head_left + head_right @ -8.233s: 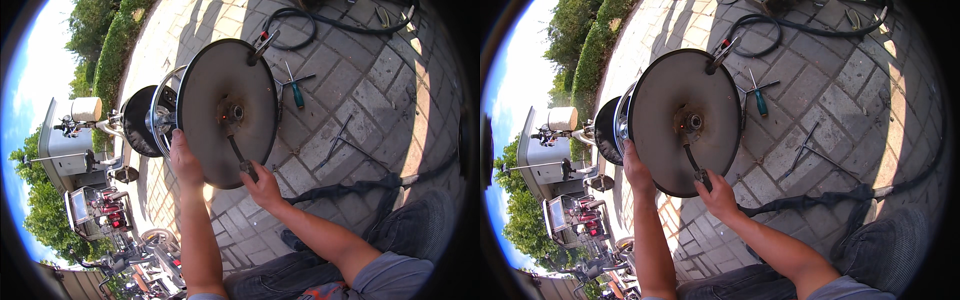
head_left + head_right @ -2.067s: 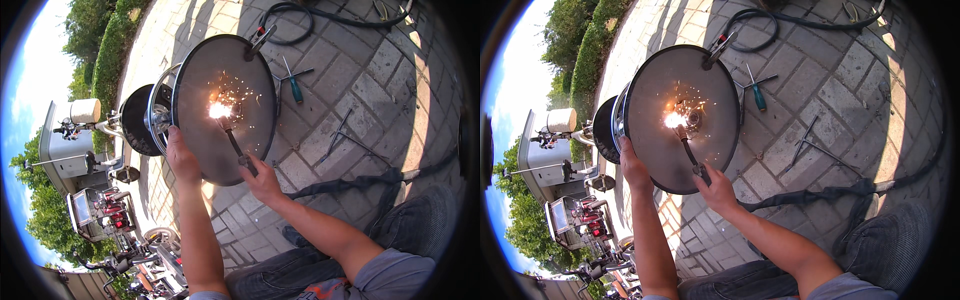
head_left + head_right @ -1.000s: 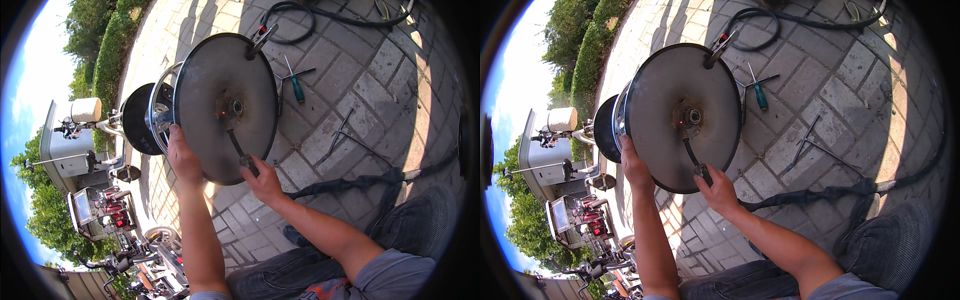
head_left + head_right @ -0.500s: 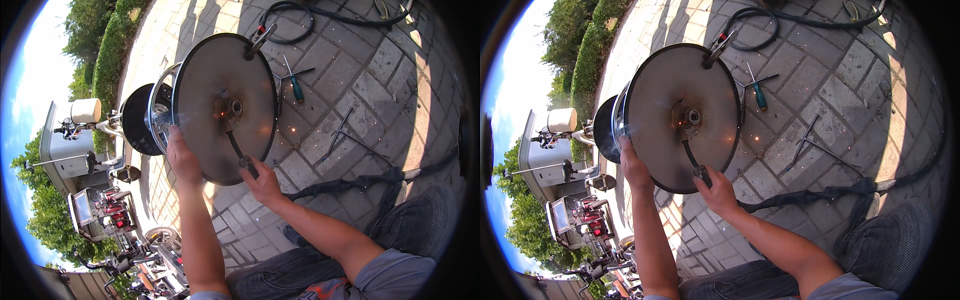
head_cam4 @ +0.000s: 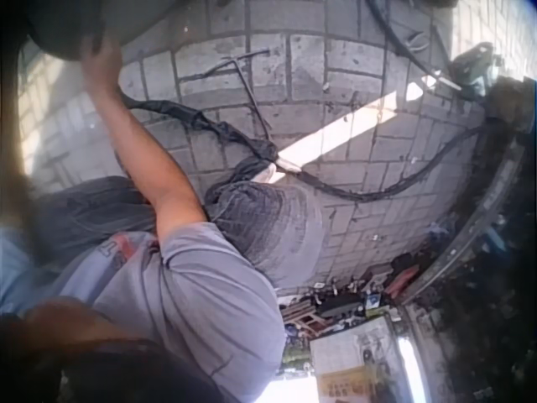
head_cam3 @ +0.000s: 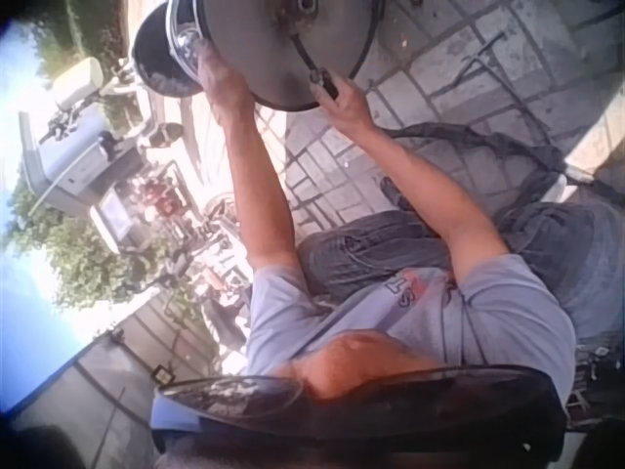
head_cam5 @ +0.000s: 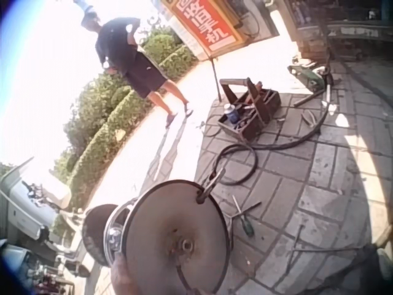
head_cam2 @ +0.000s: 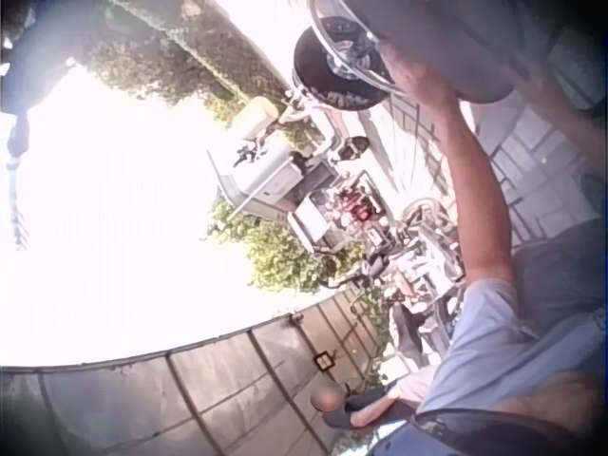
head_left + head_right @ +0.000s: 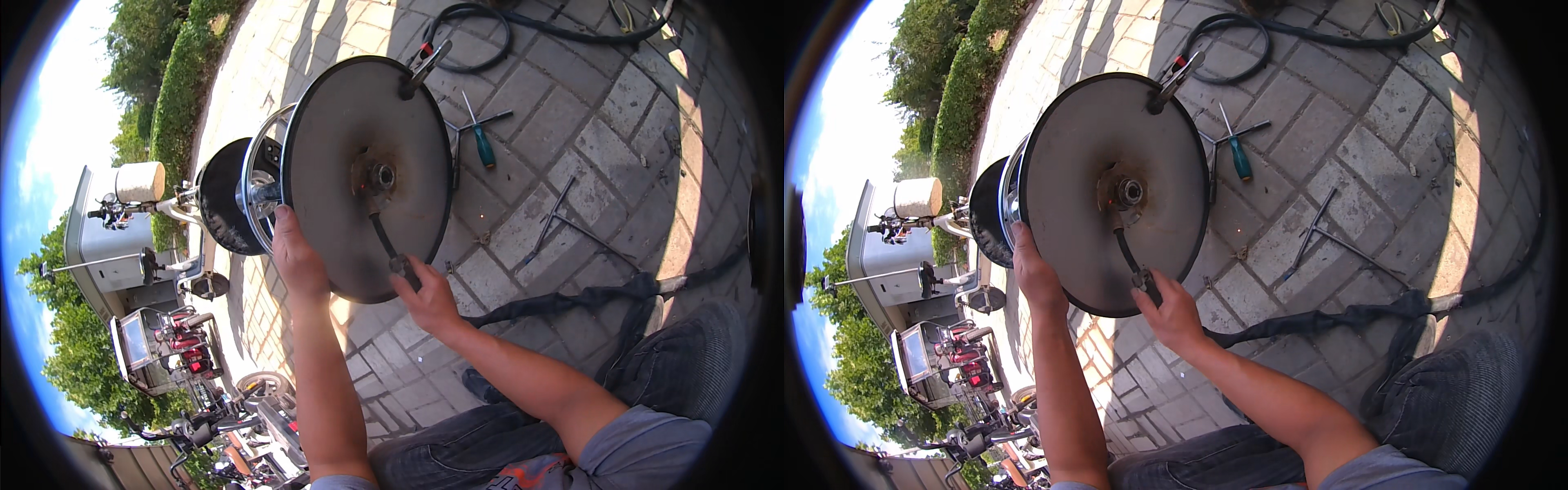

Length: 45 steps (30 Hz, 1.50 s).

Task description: The person uses a welding torch to weld a circular metal part attached to a chrome stand. They repeatedly apply the torch to the center of the metal disc, producing sparks and bright flashes, while holding the part steady with their other hand.

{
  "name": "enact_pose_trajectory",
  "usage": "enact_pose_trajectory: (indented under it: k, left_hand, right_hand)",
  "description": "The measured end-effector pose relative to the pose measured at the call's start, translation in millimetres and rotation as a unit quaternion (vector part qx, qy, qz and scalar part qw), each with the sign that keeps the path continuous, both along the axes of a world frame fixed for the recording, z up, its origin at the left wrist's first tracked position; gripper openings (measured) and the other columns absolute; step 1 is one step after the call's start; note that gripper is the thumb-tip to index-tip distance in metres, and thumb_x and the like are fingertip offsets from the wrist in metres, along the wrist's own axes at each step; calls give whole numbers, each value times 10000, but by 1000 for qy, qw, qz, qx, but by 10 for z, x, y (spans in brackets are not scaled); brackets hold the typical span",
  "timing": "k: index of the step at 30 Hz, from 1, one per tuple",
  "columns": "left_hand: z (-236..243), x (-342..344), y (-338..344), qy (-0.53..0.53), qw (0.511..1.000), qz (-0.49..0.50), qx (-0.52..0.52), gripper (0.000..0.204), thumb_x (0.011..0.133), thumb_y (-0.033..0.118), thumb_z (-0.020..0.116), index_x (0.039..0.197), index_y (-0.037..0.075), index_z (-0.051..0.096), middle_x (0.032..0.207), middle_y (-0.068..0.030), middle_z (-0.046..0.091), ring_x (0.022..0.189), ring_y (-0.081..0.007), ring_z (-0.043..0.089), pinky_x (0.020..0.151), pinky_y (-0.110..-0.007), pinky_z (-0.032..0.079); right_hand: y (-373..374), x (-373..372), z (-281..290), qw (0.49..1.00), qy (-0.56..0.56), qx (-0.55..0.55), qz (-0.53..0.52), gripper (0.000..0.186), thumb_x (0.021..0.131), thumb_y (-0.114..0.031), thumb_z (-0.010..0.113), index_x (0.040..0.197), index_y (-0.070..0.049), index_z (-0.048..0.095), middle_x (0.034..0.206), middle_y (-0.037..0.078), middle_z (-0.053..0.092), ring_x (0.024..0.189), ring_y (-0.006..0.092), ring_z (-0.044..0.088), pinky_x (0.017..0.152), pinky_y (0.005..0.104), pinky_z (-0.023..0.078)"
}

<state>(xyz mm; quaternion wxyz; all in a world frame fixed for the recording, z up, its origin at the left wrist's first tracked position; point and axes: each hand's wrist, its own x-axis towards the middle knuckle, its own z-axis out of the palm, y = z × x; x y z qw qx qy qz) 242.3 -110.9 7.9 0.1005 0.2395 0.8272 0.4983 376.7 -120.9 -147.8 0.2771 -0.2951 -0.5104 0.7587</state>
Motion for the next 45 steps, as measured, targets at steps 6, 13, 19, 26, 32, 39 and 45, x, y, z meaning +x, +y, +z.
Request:
enact_pose_trajectory:
  k: [6,13,19,26,32,39,45]
  left_hand:
    - [5,-29,-6,-13,1000,-11,-3,557,1077,458,360,1251,-14,597,1138,-103,667,1016,-183,645,878,-291,503]
    - [2,-1,2,-1,1000,-17,-8,555,1077,459,361,1237,-13,605,1126,-98,672,1006,-178,646,873,-289,500]
    - [-34,-5,-31,1,1000,8,-7,546,1074,462,381,1225,-6,618,1115,-88,678,989,-169,647,856,-284,499]
    - [-32,-7,-31,10,1000,-4,-6,556,1072,471,382,1229,-9,616,1113,-89,677,987,-171,647,860,-282,497]
    - [-25,9,-9,-2,1000,-1,-7,568,1071,476,380,1245,-15,605,1136,-96,670,1005,-178,642,874,-289,494]
    - [-44,-22,14,18,1000,2,3,593,1075,465,370,1277,-54,577,1209,-129,652,1089,-200,630,955,-303,467]
    - [-19,-13,-18,3,1000,-11,-12,552,1081,449,361,1262,-16,597,1158,-98,668,1034,-176,640,897,-286,489]
  right_hand:
    - [52,4,10,999,-10,-27,30,364,929,-274,666,1207,-46,606,965,214,662,922,409,642,786,441,508]
    - [-33,38,-10,1000,-10,5,3,383,924,-285,674,1208,-38,606,963,209,654,910,401,638,784,443,507]
    - [-72,23,-73,1000,-18,14,15,412,923,-290,677,1213,-9,599,975,218,652,920,407,634,795,447,505]
    - [-46,-1,-59,1000,-6,-1,17,410,926,-288,678,1213,-8,599,987,212,657,931,404,636,801,443,505]
    - [-30,8,-55,999,-24,-6,33,406,930,-277,672,1234,-20,595,1011,211,662,946,394,648,804,434,510]
    - [16,10,-24,999,-7,-27,19,400,925,-284,675,1242,-50,602,987,196,659,925,382,653,796,432,509]
    - [-14,28,-20,1000,-17,-9,16,390,919,-274,677,1217,-32,608,975,203,659,919,388,647,792,434,508]
